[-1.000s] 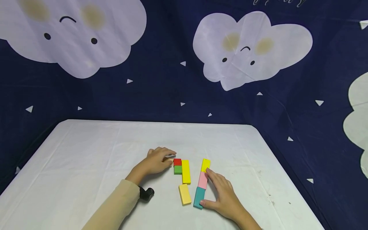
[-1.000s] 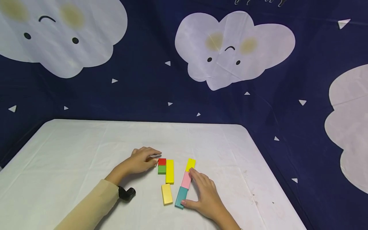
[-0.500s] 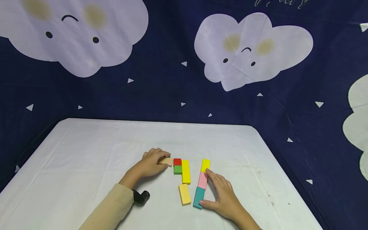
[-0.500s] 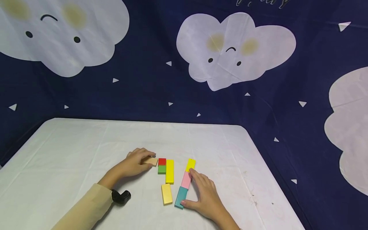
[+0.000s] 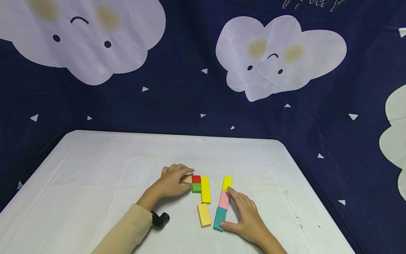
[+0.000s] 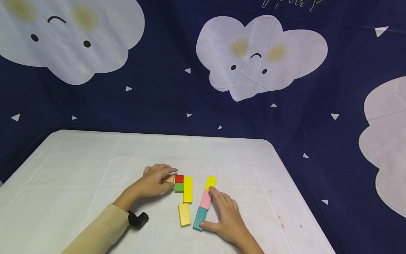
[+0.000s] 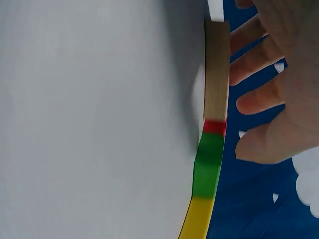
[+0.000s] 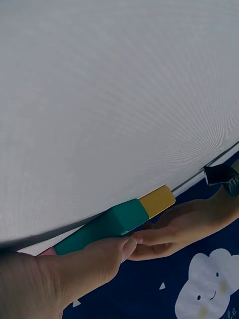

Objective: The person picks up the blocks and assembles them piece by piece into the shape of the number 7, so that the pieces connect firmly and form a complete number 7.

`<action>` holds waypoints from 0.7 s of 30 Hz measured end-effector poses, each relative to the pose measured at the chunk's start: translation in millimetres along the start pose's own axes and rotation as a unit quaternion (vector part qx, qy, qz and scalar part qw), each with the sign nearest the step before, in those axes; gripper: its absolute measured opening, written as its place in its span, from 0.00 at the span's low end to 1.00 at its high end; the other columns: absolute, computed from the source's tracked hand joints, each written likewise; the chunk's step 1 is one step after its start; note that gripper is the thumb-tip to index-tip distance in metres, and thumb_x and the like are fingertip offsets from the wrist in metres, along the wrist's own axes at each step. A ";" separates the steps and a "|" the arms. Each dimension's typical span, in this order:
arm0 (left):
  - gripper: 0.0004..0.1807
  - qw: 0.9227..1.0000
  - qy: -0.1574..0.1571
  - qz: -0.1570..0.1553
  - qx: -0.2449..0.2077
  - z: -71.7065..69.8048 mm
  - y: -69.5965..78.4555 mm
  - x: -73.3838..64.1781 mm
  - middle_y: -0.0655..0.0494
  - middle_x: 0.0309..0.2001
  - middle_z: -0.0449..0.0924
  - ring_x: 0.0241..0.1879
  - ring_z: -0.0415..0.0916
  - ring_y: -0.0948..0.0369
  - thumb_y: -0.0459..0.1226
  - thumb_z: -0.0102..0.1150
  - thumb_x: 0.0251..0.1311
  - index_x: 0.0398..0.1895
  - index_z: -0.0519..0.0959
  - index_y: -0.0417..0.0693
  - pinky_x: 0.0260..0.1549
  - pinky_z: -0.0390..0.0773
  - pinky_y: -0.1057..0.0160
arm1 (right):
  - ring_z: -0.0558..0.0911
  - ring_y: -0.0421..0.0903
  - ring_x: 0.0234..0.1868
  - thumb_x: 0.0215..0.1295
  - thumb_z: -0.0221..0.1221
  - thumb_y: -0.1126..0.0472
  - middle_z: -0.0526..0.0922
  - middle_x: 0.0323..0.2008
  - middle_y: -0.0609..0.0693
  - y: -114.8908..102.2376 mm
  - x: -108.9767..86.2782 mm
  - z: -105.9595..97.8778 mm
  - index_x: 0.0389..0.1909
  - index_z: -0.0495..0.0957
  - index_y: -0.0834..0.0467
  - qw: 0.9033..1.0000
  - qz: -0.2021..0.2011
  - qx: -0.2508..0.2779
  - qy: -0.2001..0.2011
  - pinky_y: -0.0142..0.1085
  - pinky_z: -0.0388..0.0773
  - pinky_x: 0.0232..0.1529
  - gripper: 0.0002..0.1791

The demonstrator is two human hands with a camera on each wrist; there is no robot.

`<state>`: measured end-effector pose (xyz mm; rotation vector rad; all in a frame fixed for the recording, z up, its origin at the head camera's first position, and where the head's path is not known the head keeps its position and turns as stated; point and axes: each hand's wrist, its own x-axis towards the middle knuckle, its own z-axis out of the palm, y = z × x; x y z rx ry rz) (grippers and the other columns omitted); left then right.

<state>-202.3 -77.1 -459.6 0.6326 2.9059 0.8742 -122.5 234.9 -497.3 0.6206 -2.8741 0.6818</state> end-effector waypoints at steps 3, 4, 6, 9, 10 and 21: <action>0.33 1.000 -0.008 0.014 0.020 4.9 8.9 2.0 0.57 0.63 0.74 0.64 0.66 0.56 0.56 0.65 0.55 0.65 0.75 0.60 0.57 0.59 0.48 | 0.66 0.45 0.69 0.45 0.63 0.22 0.65 0.73 0.39 -0.1 0.0 0.2 0.78 0.51 0.39 1.000 0.004 -0.001 -0.002 0.52 0.60 0.65 0.60; 0.35 0.999 -0.012 0.020 0.026 6.4 12.6 2.4 0.58 0.63 0.73 0.64 0.66 0.56 0.57 0.65 0.54 0.66 0.74 0.59 0.58 0.59 0.47 | 0.66 0.45 0.69 0.45 0.63 0.22 0.65 0.73 0.39 -0.2 0.1 0.1 0.78 0.51 0.39 1.000 0.004 -0.002 -0.002 0.52 0.60 0.65 0.60; 0.38 0.999 -0.022 0.033 0.033 8.7 20.1 2.7 0.58 0.64 0.72 0.66 0.65 0.56 0.59 0.65 0.52 0.67 0.73 0.59 0.59 0.59 0.46 | 0.66 0.45 0.69 0.45 0.63 0.22 0.65 0.73 0.39 -0.4 0.2 -0.1 0.78 0.51 0.40 1.000 0.005 -0.002 -0.002 0.53 0.61 0.65 0.61; 0.41 0.997 -0.037 0.046 0.042 12.7 29.9 3.9 0.58 0.66 0.71 0.67 0.64 0.57 0.60 0.66 0.51 0.69 0.71 0.58 0.61 0.58 0.44 | 0.66 0.45 0.69 0.45 0.63 0.22 0.65 0.73 0.40 -1.0 0.3 -0.7 0.78 0.52 0.41 1.000 0.004 -0.004 -0.001 0.53 0.62 0.64 0.61; 0.42 0.997 -0.040 0.050 0.044 14.1 32.2 4.6 0.58 0.66 0.71 0.67 0.64 0.57 0.61 0.66 0.51 0.69 0.71 0.58 0.61 0.58 0.44 | 0.67 0.45 0.69 0.45 0.63 0.22 0.65 0.73 0.40 -1.1 0.4 -0.8 0.78 0.52 0.42 1.000 0.005 -0.003 -0.001 0.53 0.62 0.64 0.61; 0.43 0.993 -0.054 0.060 0.084 24.9 44.6 11.5 0.59 0.66 0.73 0.66 0.64 0.58 0.63 0.65 0.49 0.69 0.71 0.57 0.63 0.57 0.44 | 0.67 0.45 0.68 0.45 0.65 0.24 0.67 0.71 0.42 -0.7 -0.3 -0.7 0.78 0.53 0.43 1.000 -0.005 -0.001 0.009 0.52 0.62 0.63 0.60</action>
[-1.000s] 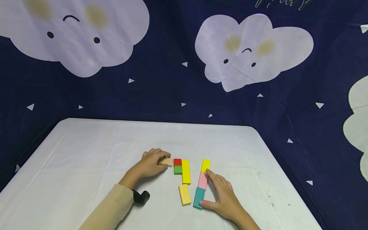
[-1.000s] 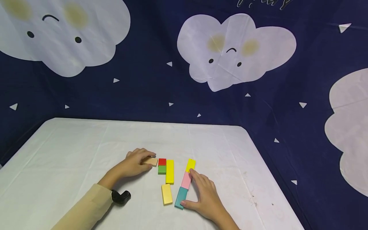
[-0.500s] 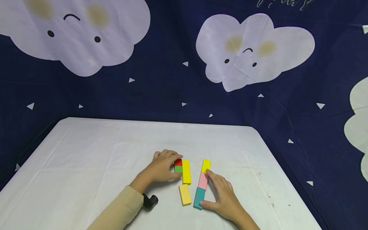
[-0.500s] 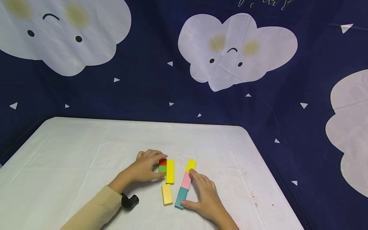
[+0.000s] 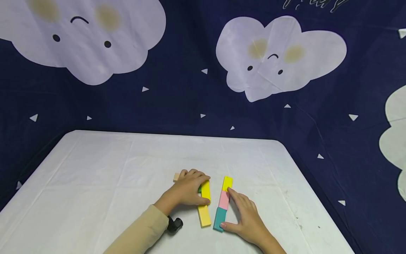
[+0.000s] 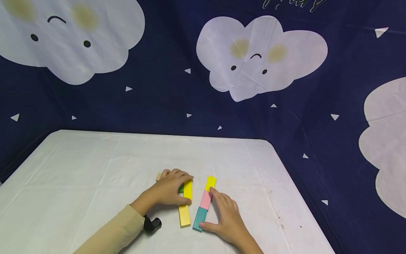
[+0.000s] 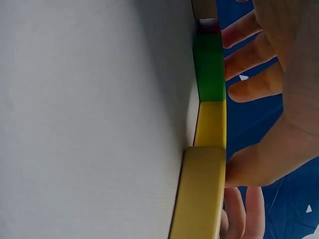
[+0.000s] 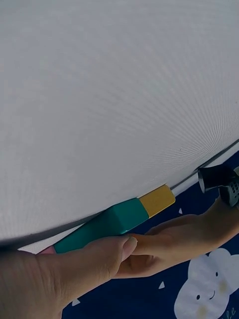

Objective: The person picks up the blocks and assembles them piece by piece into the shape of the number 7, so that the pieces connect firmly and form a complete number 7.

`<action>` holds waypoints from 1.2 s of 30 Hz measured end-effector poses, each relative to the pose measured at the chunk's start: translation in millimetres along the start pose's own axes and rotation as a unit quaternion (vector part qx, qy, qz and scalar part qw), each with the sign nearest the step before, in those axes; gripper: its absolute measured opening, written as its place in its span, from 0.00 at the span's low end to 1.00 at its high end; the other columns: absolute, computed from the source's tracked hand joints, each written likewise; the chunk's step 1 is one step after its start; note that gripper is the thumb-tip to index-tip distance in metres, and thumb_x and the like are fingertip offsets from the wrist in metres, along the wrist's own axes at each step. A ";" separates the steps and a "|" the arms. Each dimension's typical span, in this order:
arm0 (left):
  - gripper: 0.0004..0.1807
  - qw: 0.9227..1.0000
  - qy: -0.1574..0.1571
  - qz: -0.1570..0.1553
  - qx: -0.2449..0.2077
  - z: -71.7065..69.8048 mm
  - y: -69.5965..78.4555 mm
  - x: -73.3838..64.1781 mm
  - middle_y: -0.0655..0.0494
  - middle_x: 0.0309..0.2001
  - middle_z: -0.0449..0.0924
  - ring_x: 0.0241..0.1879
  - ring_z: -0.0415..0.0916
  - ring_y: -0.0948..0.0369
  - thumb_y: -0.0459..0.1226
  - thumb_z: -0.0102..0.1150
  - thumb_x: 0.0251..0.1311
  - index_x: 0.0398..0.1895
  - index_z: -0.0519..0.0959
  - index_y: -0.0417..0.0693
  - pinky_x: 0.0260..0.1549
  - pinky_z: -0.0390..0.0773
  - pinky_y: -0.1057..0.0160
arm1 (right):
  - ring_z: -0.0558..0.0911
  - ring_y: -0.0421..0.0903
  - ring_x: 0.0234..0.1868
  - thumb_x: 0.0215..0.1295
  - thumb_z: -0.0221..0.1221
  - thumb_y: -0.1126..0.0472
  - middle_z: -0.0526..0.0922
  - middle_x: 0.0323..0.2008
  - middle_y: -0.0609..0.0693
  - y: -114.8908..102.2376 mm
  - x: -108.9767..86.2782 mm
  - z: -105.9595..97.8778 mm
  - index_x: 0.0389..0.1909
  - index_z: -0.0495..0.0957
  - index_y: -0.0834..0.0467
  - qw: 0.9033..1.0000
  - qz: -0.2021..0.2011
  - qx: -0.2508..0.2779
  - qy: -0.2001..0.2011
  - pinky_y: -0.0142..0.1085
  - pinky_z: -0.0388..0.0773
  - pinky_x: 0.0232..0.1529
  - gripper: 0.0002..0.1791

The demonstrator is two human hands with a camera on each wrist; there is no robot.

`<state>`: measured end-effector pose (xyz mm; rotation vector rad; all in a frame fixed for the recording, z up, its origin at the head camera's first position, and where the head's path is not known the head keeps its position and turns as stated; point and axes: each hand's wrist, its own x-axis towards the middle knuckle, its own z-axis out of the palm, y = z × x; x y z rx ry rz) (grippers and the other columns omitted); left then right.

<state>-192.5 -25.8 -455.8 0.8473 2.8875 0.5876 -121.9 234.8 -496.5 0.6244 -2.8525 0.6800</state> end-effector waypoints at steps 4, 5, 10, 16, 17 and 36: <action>0.44 1.000 0.000 -0.007 0.007 1.0 0.8 0.8 0.60 0.65 0.73 0.66 0.65 0.58 0.64 0.66 0.47 0.67 0.72 0.57 0.63 0.58 0.45 | 0.67 0.45 0.68 0.45 0.65 0.24 0.67 0.71 0.41 -0.5 -0.5 -0.3 0.78 0.53 0.43 1.000 0.001 -0.001 0.000 0.52 0.62 0.63 0.60; 0.44 1.000 0.000 -0.009 0.009 1.0 1.3 1.0 0.60 0.65 0.73 0.65 0.65 0.58 0.65 0.66 0.47 0.67 0.72 0.57 0.63 0.58 0.45 | 0.67 0.45 0.68 0.45 0.65 0.24 0.67 0.71 0.42 -0.7 -0.6 -0.3 0.78 0.53 0.43 1.000 0.001 -0.001 0.000 0.52 0.62 0.63 0.60; 0.46 1.000 -0.001 -0.014 0.017 -1.3 5.0 0.7 0.60 0.66 0.73 0.64 0.66 0.58 0.66 0.66 0.46 0.68 0.72 0.56 0.60 0.60 0.48 | 0.67 0.45 0.68 0.46 0.65 0.24 0.68 0.71 0.42 -0.8 -1.1 0.4 0.78 0.54 0.43 1.000 0.000 -0.005 0.001 0.53 0.63 0.63 0.60; 0.47 1.000 0.003 -0.015 0.024 0.0 7.6 1.2 0.59 0.65 0.74 0.63 0.67 0.57 0.67 0.65 0.44 0.68 0.73 0.55 0.58 0.60 0.49 | 0.68 0.45 0.67 0.45 0.65 0.24 0.69 0.70 0.43 -0.6 -2.3 1.5 0.77 0.54 0.42 1.000 0.000 -0.006 0.004 0.53 0.63 0.63 0.59; 0.47 0.999 0.005 -0.015 0.028 0.6 7.8 1.3 0.59 0.64 0.74 0.63 0.67 0.57 0.67 0.65 0.44 0.68 0.72 0.55 0.58 0.60 0.49 | 0.68 0.45 0.67 0.45 0.66 0.24 0.69 0.70 0.43 -0.7 -2.3 1.6 0.77 0.55 0.42 1.000 -0.001 -0.006 0.005 0.53 0.63 0.63 0.59; 0.50 0.997 0.008 -0.033 0.068 0.7 12.8 4.5 0.57 0.62 0.76 0.60 0.67 0.57 0.68 0.66 0.41 0.67 0.71 0.53 0.56 0.61 0.51 | 0.68 0.44 0.67 0.45 0.66 0.25 0.71 0.68 0.42 -1.9 -2.2 2.8 0.77 0.56 0.44 0.999 -0.020 -0.014 0.022 0.50 0.63 0.62 0.59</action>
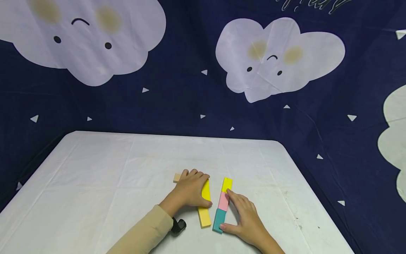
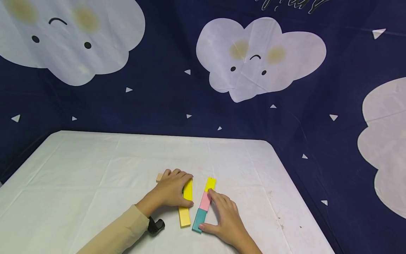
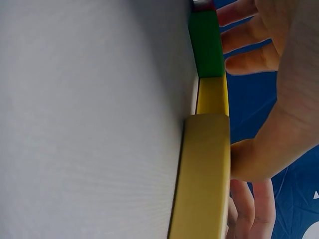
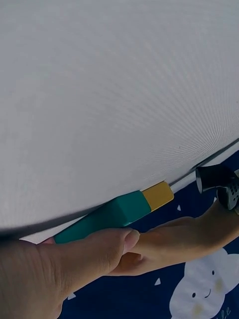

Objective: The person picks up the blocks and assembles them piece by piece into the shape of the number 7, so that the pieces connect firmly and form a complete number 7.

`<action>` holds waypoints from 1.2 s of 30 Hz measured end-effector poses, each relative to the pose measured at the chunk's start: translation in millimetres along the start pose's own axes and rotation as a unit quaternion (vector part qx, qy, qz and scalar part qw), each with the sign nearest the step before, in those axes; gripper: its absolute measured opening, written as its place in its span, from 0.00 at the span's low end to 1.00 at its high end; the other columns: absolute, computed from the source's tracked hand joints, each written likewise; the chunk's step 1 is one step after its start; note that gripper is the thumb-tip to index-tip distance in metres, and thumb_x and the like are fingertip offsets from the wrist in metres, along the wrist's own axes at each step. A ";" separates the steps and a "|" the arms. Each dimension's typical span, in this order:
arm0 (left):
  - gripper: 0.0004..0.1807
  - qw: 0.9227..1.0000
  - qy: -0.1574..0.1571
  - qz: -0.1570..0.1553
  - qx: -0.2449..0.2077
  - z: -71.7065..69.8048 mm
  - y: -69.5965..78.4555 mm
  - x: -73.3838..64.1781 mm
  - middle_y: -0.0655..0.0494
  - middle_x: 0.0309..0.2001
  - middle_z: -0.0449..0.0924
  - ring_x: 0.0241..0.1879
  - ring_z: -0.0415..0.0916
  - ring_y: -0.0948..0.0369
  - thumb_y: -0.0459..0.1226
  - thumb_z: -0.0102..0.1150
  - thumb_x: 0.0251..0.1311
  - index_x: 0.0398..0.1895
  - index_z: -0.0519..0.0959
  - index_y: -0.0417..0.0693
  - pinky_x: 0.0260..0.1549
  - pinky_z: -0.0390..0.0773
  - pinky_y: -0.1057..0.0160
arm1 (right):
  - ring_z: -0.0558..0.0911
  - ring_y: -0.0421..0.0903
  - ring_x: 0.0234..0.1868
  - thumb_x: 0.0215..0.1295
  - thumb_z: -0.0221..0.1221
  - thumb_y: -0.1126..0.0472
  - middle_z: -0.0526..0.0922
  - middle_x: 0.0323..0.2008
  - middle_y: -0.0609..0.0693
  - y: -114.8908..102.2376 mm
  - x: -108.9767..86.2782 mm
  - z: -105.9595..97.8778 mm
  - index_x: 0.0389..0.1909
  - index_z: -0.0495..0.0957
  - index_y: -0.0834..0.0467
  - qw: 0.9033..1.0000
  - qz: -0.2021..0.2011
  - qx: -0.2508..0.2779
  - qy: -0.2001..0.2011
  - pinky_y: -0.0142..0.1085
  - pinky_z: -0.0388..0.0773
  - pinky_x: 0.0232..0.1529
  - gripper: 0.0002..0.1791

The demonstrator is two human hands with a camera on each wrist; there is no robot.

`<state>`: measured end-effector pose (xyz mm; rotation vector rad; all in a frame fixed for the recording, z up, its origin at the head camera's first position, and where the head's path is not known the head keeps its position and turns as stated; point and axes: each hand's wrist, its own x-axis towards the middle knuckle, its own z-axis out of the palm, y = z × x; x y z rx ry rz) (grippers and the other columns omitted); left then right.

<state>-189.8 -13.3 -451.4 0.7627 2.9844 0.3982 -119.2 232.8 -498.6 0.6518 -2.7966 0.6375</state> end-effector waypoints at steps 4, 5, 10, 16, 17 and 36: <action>0.52 1.000 0.007 -0.008 0.011 0.2 1.6 1.0 0.54 0.59 0.77 0.59 0.67 0.56 0.70 0.65 0.40 0.65 0.72 0.49 0.57 0.62 0.51 | 0.68 0.44 0.67 0.45 0.66 0.25 0.71 0.68 0.42 0.3 -0.5 0.3 0.77 0.56 0.43 1.000 -0.001 0.000 -0.001 0.50 0.63 0.61 0.59; 0.52 1.000 0.009 -0.011 0.012 0.1 1.9 1.3 0.54 0.58 0.77 0.58 0.67 0.55 0.70 0.66 0.39 0.64 0.72 0.48 0.57 0.62 0.51 | 0.68 0.44 0.67 0.45 0.66 0.25 0.71 0.68 0.42 0.3 -0.6 0.4 0.77 0.56 0.43 1.000 -0.001 -0.001 -0.001 0.50 0.63 0.61 0.59; 0.50 1.000 0.013 -0.020 0.020 -0.4 3.0 2.7 0.54 0.54 0.78 0.55 0.67 0.55 0.71 0.67 0.37 0.59 0.74 0.48 0.56 0.62 0.52 | 0.68 0.43 0.67 0.44 0.66 0.25 0.71 0.67 0.42 0.0 0.0 0.2 0.77 0.55 0.43 1.000 -0.001 -0.001 0.000 0.50 0.63 0.62 0.59; 0.51 0.999 0.001 -0.015 0.033 -4.4 2.4 4.2 0.55 0.52 0.78 0.53 0.67 0.55 0.71 0.69 0.34 0.60 0.76 0.51 0.54 0.63 0.51 | 0.68 0.44 0.67 0.44 0.66 0.25 0.71 0.68 0.42 -1.1 -0.3 -1.0 0.77 0.55 0.42 1.000 0.005 0.004 -0.004 0.51 0.63 0.62 0.59; 0.51 0.999 -0.002 -0.015 0.031 -5.6 2.3 4.1 0.55 0.52 0.78 0.53 0.67 0.55 0.71 0.70 0.34 0.61 0.76 0.51 0.54 0.63 0.51 | 0.68 0.44 0.67 0.44 0.66 0.24 0.71 0.68 0.42 -1.1 -0.4 -0.9 0.77 0.55 0.42 1.000 0.006 0.004 -0.006 0.52 0.63 0.62 0.59; 0.52 0.996 0.029 -0.020 -0.077 -7.8 -0.3 27.4 0.51 0.61 0.75 0.55 0.74 0.52 0.62 0.74 0.39 0.67 0.70 0.47 0.49 0.62 0.53 | 0.67 0.44 0.68 0.44 0.65 0.24 0.68 0.70 0.40 1.4 -0.8 0.3 0.77 0.55 0.42 1.000 0.004 0.004 -0.008 0.53 0.62 0.62 0.60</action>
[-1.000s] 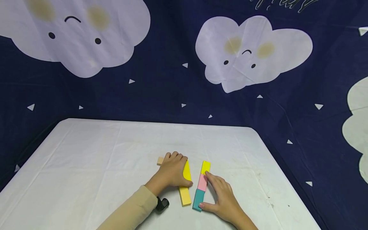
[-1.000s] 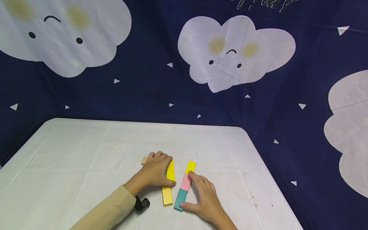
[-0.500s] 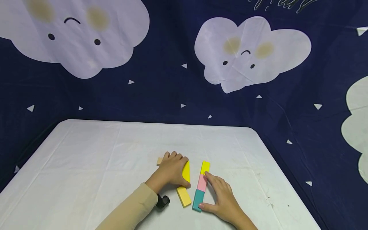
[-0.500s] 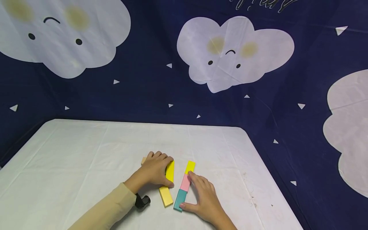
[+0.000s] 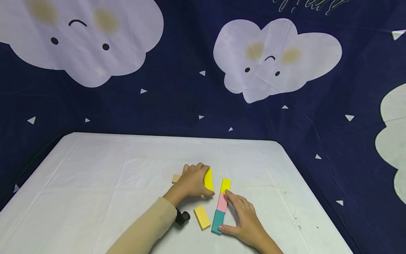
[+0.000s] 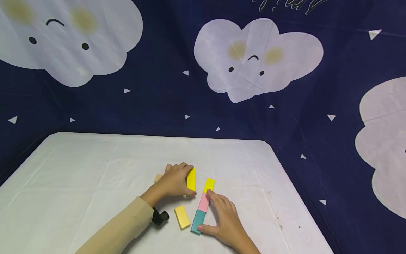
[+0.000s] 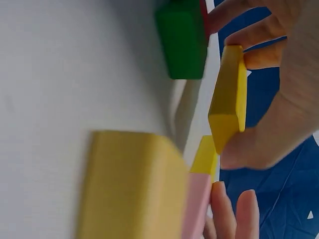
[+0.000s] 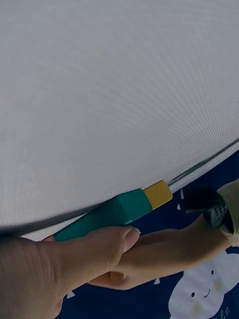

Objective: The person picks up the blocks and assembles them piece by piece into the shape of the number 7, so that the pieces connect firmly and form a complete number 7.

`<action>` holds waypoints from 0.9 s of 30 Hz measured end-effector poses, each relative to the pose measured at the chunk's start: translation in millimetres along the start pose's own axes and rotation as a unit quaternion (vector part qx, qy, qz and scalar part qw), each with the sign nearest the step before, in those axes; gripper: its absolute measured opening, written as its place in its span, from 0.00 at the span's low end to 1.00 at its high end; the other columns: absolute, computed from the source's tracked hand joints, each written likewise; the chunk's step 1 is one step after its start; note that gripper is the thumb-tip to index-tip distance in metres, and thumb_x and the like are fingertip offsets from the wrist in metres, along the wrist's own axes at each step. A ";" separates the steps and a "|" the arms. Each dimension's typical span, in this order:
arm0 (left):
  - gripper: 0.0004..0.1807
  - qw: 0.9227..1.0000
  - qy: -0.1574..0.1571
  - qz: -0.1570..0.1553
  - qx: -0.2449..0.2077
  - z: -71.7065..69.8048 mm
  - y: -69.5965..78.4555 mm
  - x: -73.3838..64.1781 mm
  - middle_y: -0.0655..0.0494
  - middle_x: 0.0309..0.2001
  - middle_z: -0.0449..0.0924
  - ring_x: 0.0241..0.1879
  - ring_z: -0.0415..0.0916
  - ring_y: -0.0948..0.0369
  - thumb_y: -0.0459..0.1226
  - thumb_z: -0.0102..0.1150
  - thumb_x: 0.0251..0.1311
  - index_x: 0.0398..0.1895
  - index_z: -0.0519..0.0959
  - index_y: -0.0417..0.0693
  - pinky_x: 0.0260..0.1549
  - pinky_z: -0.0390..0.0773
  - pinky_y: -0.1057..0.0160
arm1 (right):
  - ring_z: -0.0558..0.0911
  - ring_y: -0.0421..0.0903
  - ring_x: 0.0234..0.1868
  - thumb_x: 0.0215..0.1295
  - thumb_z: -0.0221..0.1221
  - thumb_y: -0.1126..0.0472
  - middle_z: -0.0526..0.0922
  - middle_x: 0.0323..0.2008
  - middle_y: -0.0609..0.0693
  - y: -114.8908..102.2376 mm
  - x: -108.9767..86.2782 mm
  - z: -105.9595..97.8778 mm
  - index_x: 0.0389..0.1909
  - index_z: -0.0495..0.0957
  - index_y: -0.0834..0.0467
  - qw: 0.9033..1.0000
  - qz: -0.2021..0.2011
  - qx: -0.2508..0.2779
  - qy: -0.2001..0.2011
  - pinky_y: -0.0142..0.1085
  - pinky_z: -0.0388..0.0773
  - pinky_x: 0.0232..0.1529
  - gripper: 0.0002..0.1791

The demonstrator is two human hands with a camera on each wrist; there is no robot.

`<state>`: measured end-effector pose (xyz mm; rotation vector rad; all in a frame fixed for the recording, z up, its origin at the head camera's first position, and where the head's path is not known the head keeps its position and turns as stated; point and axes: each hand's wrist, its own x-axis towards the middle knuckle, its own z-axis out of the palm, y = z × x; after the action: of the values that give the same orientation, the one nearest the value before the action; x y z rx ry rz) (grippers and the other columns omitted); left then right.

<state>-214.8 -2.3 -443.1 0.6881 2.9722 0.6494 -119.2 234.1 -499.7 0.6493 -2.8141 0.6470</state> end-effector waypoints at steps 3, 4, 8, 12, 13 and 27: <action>0.53 0.999 -0.005 -0.018 -0.034 -2.1 2.3 9.6 0.49 0.65 0.72 0.58 0.74 0.53 0.58 0.75 0.42 0.71 0.67 0.46 0.51 0.66 0.53 | 0.67 0.45 0.68 0.45 0.65 0.24 0.68 0.70 0.39 -0.1 0.0 -0.1 0.77 0.55 0.42 1.000 0.000 0.002 -0.001 0.53 0.62 0.62 0.59; 0.53 0.998 -0.009 -0.026 -0.048 -2.5 3.0 12.6 0.48 0.67 0.70 0.59 0.74 0.52 0.57 0.75 0.43 0.72 0.65 0.46 0.53 0.68 0.53 | 0.67 0.44 0.68 0.45 0.65 0.24 0.68 0.70 0.39 -0.2 0.0 0.0 0.77 0.55 0.42 1.000 0.000 0.002 -0.001 0.53 0.62 0.62 0.59; 0.54 0.993 -0.016 -0.056 -0.101 -1.9 4.7 23.5 0.46 0.70 0.64 0.62 0.71 0.48 0.53 0.76 0.46 0.75 0.60 0.47 0.61 0.71 0.48 | 0.67 0.44 0.68 0.45 0.65 0.24 0.68 0.70 0.39 -0.1 0.0 0.5 0.77 0.55 0.42 1.000 -0.001 0.003 -0.001 0.52 0.62 0.63 0.59; 0.54 0.987 -0.005 -0.066 -0.148 1.8 5.5 33.3 0.44 0.71 0.62 0.65 0.69 0.46 0.50 0.76 0.47 0.76 0.58 0.46 0.65 0.70 0.47 | 0.66 0.43 0.68 0.45 0.65 0.23 0.68 0.70 0.38 0.9 0.0 0.9 0.77 0.54 0.41 1.000 -0.001 -0.001 0.000 0.52 0.62 0.62 0.59; 0.54 0.985 -0.003 -0.066 -0.159 2.8 5.6 35.7 0.43 0.71 0.61 0.67 0.68 0.46 0.50 0.76 0.48 0.76 0.58 0.45 0.66 0.69 0.48 | 0.66 0.42 0.68 0.45 0.65 0.24 0.68 0.70 0.38 1.0 0.0 0.9 0.77 0.54 0.41 1.000 -0.001 -0.001 0.000 0.51 0.62 0.62 0.59; 0.50 0.983 -0.026 -0.069 -0.168 15.5 16.5 60.8 0.40 0.68 0.62 0.64 0.70 0.49 0.47 0.74 0.49 0.75 0.61 0.44 0.66 0.70 0.53 | 0.66 0.43 0.68 0.46 0.64 0.23 0.67 0.71 0.38 -0.4 0.1 -1.7 0.77 0.55 0.41 1.000 0.006 0.001 -0.008 0.53 0.62 0.63 0.58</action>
<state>-261.1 43.0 -446.4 0.4608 2.7300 1.0685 -119.0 234.5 -498.0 0.6410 -2.8339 0.6490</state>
